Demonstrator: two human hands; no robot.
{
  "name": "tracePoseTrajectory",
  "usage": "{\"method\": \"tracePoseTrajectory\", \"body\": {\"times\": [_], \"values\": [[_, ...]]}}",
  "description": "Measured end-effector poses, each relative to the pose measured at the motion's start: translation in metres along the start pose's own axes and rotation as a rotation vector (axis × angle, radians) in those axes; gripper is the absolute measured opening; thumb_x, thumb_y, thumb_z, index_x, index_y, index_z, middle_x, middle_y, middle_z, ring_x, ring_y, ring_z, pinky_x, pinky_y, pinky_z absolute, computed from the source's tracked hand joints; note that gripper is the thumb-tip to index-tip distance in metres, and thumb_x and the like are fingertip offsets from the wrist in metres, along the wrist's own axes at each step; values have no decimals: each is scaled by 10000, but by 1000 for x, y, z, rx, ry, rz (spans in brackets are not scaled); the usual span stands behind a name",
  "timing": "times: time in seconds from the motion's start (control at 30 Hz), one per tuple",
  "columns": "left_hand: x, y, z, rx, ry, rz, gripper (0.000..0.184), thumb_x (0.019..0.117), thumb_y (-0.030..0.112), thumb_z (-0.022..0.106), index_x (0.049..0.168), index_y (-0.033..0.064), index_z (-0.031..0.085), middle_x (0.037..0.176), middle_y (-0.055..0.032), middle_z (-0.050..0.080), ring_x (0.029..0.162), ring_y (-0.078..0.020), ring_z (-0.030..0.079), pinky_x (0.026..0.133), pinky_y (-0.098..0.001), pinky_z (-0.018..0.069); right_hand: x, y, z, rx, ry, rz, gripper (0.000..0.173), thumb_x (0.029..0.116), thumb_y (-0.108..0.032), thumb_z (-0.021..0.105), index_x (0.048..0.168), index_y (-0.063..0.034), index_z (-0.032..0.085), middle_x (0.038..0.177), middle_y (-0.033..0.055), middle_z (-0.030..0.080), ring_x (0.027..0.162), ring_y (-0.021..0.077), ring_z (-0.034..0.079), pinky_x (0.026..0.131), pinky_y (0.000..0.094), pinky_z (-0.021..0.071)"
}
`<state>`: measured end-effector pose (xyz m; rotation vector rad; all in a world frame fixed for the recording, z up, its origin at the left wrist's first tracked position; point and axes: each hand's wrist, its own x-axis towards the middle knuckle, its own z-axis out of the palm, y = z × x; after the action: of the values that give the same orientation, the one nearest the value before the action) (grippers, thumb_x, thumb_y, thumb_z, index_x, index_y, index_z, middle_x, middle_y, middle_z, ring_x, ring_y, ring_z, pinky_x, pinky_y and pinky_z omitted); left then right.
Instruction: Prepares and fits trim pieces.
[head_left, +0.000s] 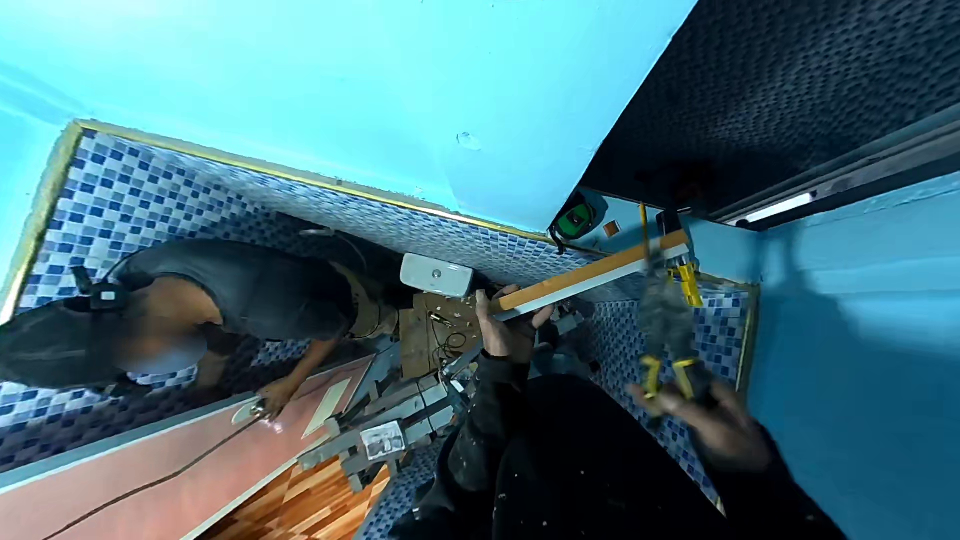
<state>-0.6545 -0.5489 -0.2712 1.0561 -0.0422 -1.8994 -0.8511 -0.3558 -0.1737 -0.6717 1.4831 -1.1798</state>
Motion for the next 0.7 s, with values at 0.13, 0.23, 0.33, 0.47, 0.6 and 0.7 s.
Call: {"method": "tracePoseTrajectory", "body": {"times": [0.13, 0.23, 0.33, 0.47, 0.6, 0.7], "values": [[-7, 9, -11, -2, -80, 52, 793, 1025, 666, 48, 1095, 136, 633, 951, -128, 742, 816, -278, 737, 674, -447, 625, -10, 16, 65, -90, -366, 87, 304, 920, -65, 582, 1214, 5, 612, 1103, 121, 765, 1057, 246, 730, 968, 435, 583], [-15, 19, -18, 14, -47, 143, 796, 992, 739, 75, 1049, 203, 662, 914, -27, 737, 827, -163, 714, 706, -374, 606, -15, 23, 99, -177, -364, 174, 340, 878, -35, 605, 1216, 2, 592, 1098, 73, 766, 1019, 146, 731, 905, 339, 598], [-22, 31, -26, -1, -32, 208, 799, 985, 758, 110, 1061, 189, 666, 920, -38, 736, 834, -185, 721, 708, -407, 618, -19, 28, 117, -261, -345, 208, 357, 865, -43, 625, 1217, 4, 600, 1081, 53, 764, 1007, 111, 726, 901, 302, 595], [-26, 39, -40, -44, -84, 200, 852, 955, 796, 83, 1086, 182, 659, 960, -88, 747, 859, -249, 731, 717, -460, 619, -21, 30, 129, -350, -355, 206, 360, 878, -71, 618, 1227, 13, 585, 1120, 57, 762, 1045, 95, 719, 933, 290, 581], [-31, 43, -43, -79, -38, 180, 863, 939, 814, 64, 1000, 196, 663, 988, -84, 767, 889, -245, 747, 716, -431, 621, -21, 27, 141, -390, -340, 203, 342, 894, -88, 615, 1221, 8, 592, 1128, 55, 760, 1054, 91, 711, 935, 280, 570], [-35, 46, -43, -60, -16, 187, 912, 908, 835, 9, 1010, 200, 655, 1047, -75, 768, 950, -250, 746, 731, -429, 620, -23, 24, 151, -383, -319, 204, 326, 900, -108, 618, 1207, 2, 598, 1111, 53, 766, 1041, 94, 718, 925, 281, 575]]}}
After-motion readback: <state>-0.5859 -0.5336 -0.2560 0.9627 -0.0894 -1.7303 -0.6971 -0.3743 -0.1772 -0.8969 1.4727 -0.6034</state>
